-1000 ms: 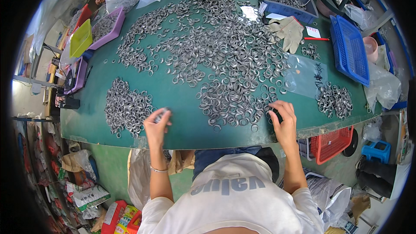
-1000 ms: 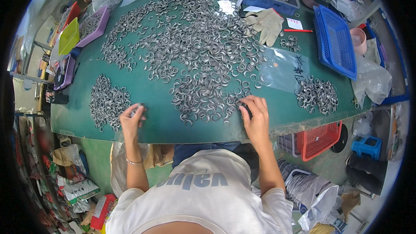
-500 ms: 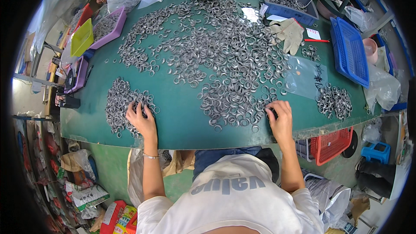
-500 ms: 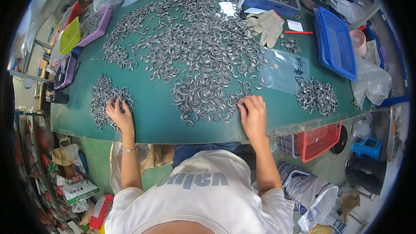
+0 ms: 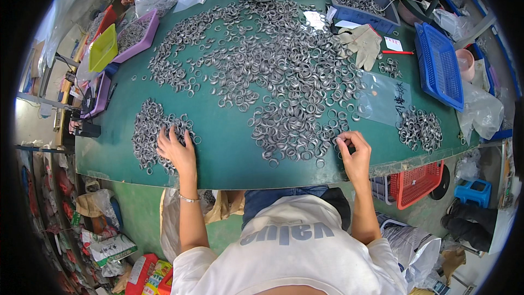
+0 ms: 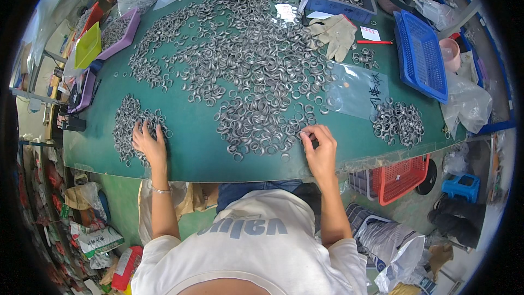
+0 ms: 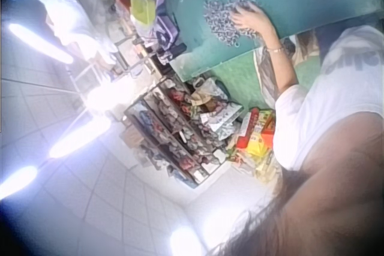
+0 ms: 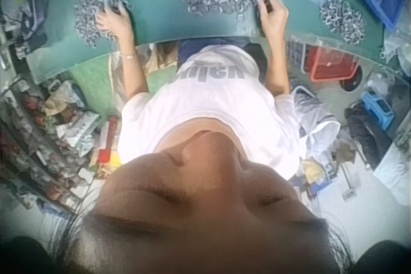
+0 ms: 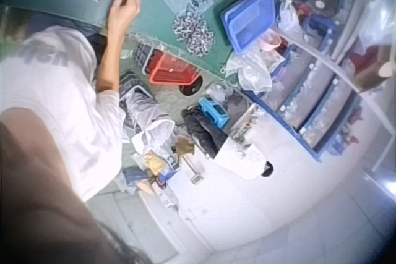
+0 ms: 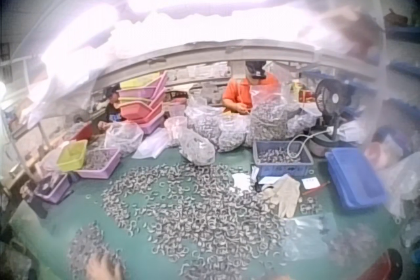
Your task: The person sorts small metal rings and crescent-shaped components by hand on a green workbench, occasionally gathering them into a brown paper bag.
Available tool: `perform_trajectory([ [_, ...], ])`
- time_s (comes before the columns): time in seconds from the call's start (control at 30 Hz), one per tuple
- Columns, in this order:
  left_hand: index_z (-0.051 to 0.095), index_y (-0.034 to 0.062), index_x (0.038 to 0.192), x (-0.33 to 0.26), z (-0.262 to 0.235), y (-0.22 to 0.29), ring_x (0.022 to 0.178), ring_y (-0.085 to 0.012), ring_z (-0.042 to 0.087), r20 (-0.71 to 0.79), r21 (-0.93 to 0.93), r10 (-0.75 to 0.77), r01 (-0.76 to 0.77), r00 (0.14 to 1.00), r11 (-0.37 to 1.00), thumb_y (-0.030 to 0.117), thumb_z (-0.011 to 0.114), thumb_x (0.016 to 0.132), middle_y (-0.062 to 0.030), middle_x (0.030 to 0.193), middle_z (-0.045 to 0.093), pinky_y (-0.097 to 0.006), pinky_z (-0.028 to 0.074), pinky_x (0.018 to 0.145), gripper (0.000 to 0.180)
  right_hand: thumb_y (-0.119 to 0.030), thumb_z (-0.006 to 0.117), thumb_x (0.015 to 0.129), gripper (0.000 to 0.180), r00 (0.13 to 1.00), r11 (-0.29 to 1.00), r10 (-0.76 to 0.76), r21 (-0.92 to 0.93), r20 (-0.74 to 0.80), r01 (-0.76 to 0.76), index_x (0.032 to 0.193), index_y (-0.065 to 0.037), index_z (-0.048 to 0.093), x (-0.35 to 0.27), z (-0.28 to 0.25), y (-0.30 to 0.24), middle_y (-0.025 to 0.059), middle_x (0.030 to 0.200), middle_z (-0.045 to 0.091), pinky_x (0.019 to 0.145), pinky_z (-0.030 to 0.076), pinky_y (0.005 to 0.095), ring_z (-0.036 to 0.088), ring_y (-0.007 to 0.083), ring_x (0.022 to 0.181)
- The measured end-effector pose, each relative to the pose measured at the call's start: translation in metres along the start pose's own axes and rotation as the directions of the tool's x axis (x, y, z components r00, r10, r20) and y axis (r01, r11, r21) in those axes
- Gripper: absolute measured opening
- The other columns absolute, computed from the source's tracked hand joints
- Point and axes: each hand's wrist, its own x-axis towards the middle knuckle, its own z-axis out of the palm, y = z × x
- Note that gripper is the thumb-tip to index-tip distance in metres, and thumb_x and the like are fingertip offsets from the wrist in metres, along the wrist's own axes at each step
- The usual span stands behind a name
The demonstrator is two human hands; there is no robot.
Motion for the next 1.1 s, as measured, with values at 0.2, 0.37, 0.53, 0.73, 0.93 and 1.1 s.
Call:
perform_trajectory([
  [0.2, 0.059, 0.0048, 0.111, -0.001, -0.017, 0.025, 0.119, -0.033, 0.044, -0.141, -0.283, -0.025, -0.016, 0.99, 0.959, 0.012, 0.061, 0.084, -0.0155, 0.125, 0.048, -0.054, 0.03, 0.1, 0.029, 0.003, 0.064, 0.08, 0.006, 0.993, 0.981, 0.117, 0.155, 0.012, -0.118, 0.085, 0.003, 0.062, -0.005, -0.003, 0.0, 0.002, 0.076, 0.058, 0.061, 0.039, 0.021, 0.048, 0.0071, 0.067],
  [0.37, 0.061, -0.0007, 0.101, -0.027, -0.068, 0.114, 0.093, -0.0248, 0.059, 0.132, -0.857, 0.15, 0.037, 0.98, 0.513, -0.003, 0.056, 0.081, -0.0132, 0.099, 0.063, -0.034, 0.045, 0.085, 0.021, 0.001, 0.065, 0.082, 0.006, 0.966, 0.856, 0.213, 0.448, 0.146, -0.256, 0.087, -0.001, 0.065, -0.014, 0.009, -0.002, -0.0011, 0.08, 0.06, 0.061, 0.038, 0.0184, 0.046, 0.0038, 0.066],
  [0.53, 0.043, -0.0019, 0.132, -0.088, -0.079, 0.176, 0.079, -0.0109, 0.057, 0.54, -0.694, 0.698, 0.718, 0.47, 0.052, 0.012, 0.049, 0.095, -0.006, 0.094, 0.06, -0.024, 0.046, 0.065, 0.039, 0.003, 0.065, 0.078, 0.009, 0.953, 0.946, -0.004, 0.311, 0.303, -0.095, 0.086, 0.0, 0.067, -0.03, 0.03, -0.037, 0.0045, 0.082, 0.062, 0.071, 0.043, 0.0248, 0.054, 0.0111, 0.077],
  [0.73, 0.054, -0.0016, 0.121, -0.094, -0.071, 0.176, 0.059, -0.0067, 0.042, 0.732, -0.262, 0.638, 0.963, 0.241, -0.064, 0.013, 0.047, 0.096, -0.0015, 0.077, 0.056, -0.02, 0.035, 0.052, 0.029, 0.0, 0.062, 0.079, 0.012, 0.979, 0.992, -0.114, 0.074, 0.167, 0.103, 0.09, -0.001, 0.068, -0.008, 0.012, -0.03, 0.0097, 0.088, 0.063, 0.076, 0.043, 0.0337, 0.055, 0.0255, 0.085],
  [0.93, 0.056, -0.0016, 0.119, -0.101, -0.073, 0.176, 0.062, -0.0084, 0.044, 0.723, -0.31, 0.625, 0.947, 0.294, -0.086, 0.01, 0.047, 0.096, -0.0033, 0.082, 0.057, -0.021, 0.037, 0.055, 0.027, -0.003, 0.067, 0.071, 0.014, 0.961, 0.859, -0.242, -0.43, 0.136, 0.277, 0.085, -0.005, 0.066, 0.015, 0.017, -0.013, 0.0084, 0.083, 0.056, 0.074, 0.038, 0.0368, 0.052, 0.0277, 0.083],
  [1.1, 0.053, -0.001, 0.123, -0.104, -0.069, 0.176, 0.071, -0.0094, 0.048, 0.707, -0.271, 0.649, 0.956, 0.28, -0.117, 0.009, 0.046, 0.096, -0.0044, 0.092, 0.059, -0.021, 0.04, 0.063, 0.029, -0.002, 0.068, 0.068, 0.011, 0.966, 0.908, -0.246, -0.331, 0.072, 0.256, 0.077, -0.005, 0.063, 0.004, 0.016, -0.014, 0.0072, 0.081, 0.057, 0.071, 0.038, 0.037, 0.052, 0.0265, 0.082],
])
